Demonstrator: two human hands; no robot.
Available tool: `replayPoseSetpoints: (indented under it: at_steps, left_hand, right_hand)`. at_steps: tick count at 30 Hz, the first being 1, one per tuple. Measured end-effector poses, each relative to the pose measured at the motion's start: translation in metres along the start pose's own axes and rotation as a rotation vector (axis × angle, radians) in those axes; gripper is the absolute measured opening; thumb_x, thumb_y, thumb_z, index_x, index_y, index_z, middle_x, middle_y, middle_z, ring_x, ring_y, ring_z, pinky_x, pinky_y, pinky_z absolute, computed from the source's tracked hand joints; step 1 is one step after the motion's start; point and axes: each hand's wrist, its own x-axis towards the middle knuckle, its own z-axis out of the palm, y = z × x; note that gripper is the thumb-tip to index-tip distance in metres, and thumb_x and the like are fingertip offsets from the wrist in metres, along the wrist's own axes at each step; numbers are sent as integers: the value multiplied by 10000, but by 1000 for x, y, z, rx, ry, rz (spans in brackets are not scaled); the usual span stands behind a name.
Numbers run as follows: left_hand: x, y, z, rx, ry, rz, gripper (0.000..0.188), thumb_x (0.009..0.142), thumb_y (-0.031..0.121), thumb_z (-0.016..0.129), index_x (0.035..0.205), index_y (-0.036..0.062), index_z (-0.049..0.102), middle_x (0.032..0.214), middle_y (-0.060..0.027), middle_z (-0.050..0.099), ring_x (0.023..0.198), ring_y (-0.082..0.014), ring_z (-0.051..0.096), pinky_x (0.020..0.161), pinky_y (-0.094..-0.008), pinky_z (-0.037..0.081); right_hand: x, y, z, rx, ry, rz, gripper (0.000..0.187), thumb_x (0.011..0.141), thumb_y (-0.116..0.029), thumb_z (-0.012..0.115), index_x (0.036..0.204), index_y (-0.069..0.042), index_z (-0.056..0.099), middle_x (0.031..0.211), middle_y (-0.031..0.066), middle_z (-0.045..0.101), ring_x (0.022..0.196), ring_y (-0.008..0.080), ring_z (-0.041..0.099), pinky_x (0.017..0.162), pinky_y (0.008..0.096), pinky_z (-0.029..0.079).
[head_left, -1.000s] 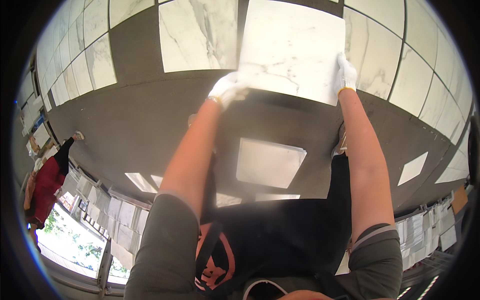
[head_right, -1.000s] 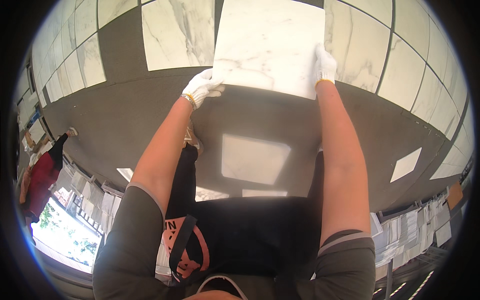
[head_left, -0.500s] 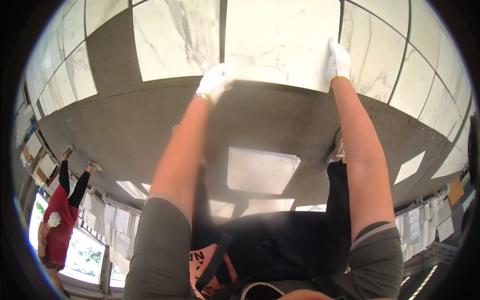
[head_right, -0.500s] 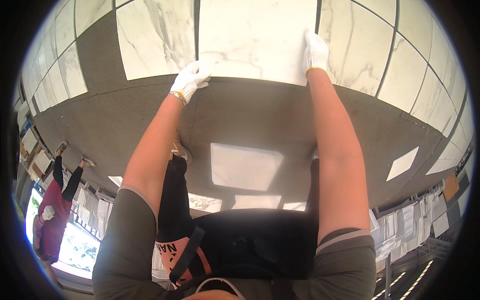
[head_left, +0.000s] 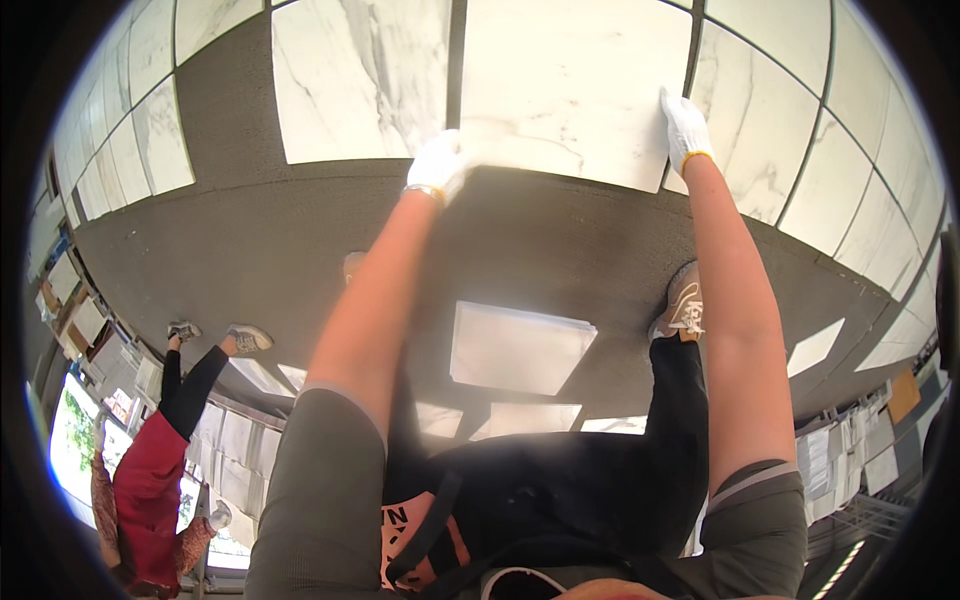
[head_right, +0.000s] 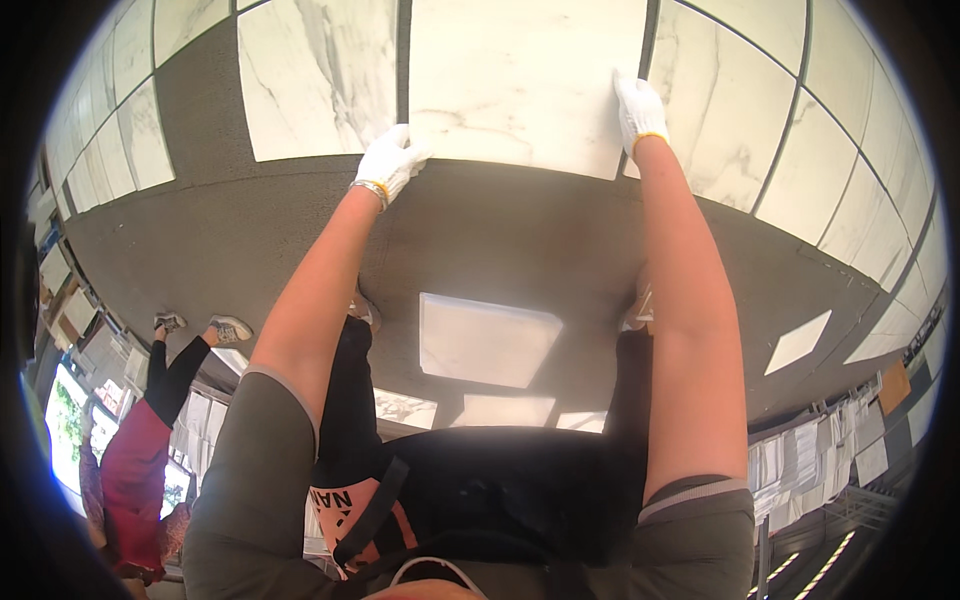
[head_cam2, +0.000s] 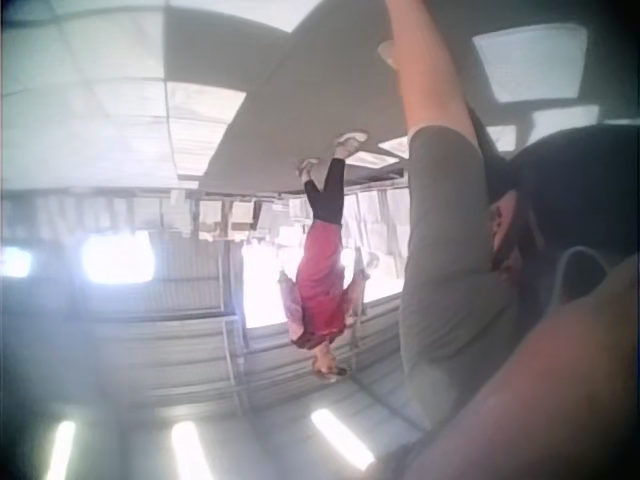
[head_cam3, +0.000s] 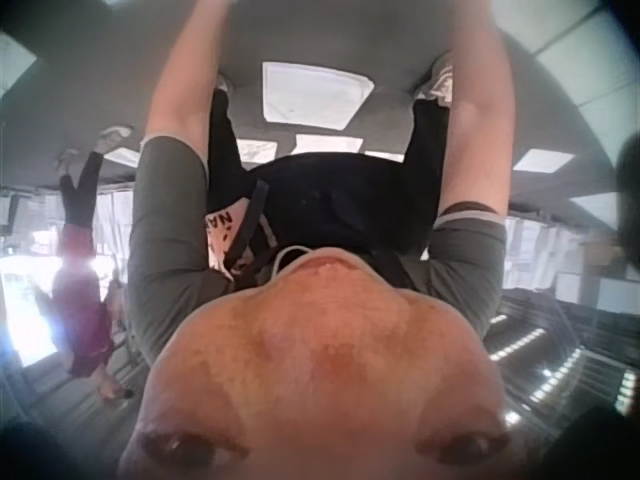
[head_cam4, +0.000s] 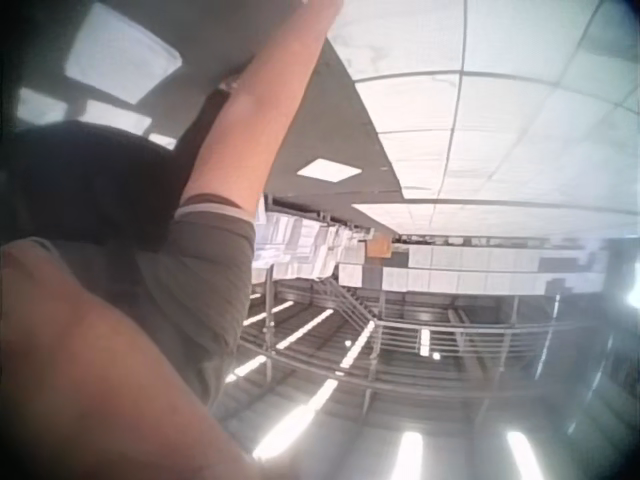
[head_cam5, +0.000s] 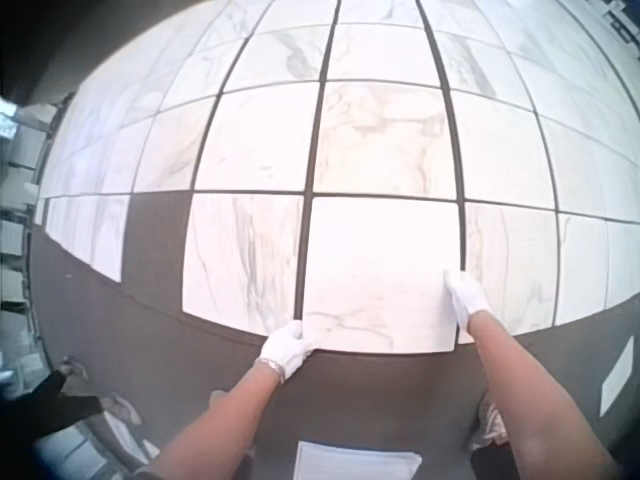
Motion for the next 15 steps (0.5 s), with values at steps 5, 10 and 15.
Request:
replayPoseSetpoints:
  at_steps: [5, 10, 15]
  left_hand:
    - [-10, 47, -21, 555, 8, -125, 417, 855, 388, 605, 1054, 24, 649, 1025, -169, 696, 959, -332, 655, 873, -402, 503]
    - [-12, 66, -25, 396, 129, -83, 498, 844, 360, 597, 1238, 55, 615, 1203, -194, 668, 1129, -343, 627, 964, -407, 488]
    - [-2, 56, -8, 439, 242, -35, 512, 838, 315, 598, 1285, 66, 577, 1193, -190, 665, 1119, -345, 627, 961, -418, 488]
  right_hand:
    - [12, 3, -9, -347, -149, 82, 480, 980, -163, 481, 1451, -108, 409, 1191, 95, 595, 1120, 215, 558, 962, 284, 421]
    - [14, 7, -10, -388, -165, -99, 383, 1013, -225, 436, 1373, -109, 500, 1202, 149, 596, 1111, 283, 569, 978, 337, 438]
    - [4, -16, -19, -1313, -60, -550, 390, 1031, -356, 403, 1285, -123, 584, 1035, 185, 669, 943, 408, 637, 911, 426, 506]
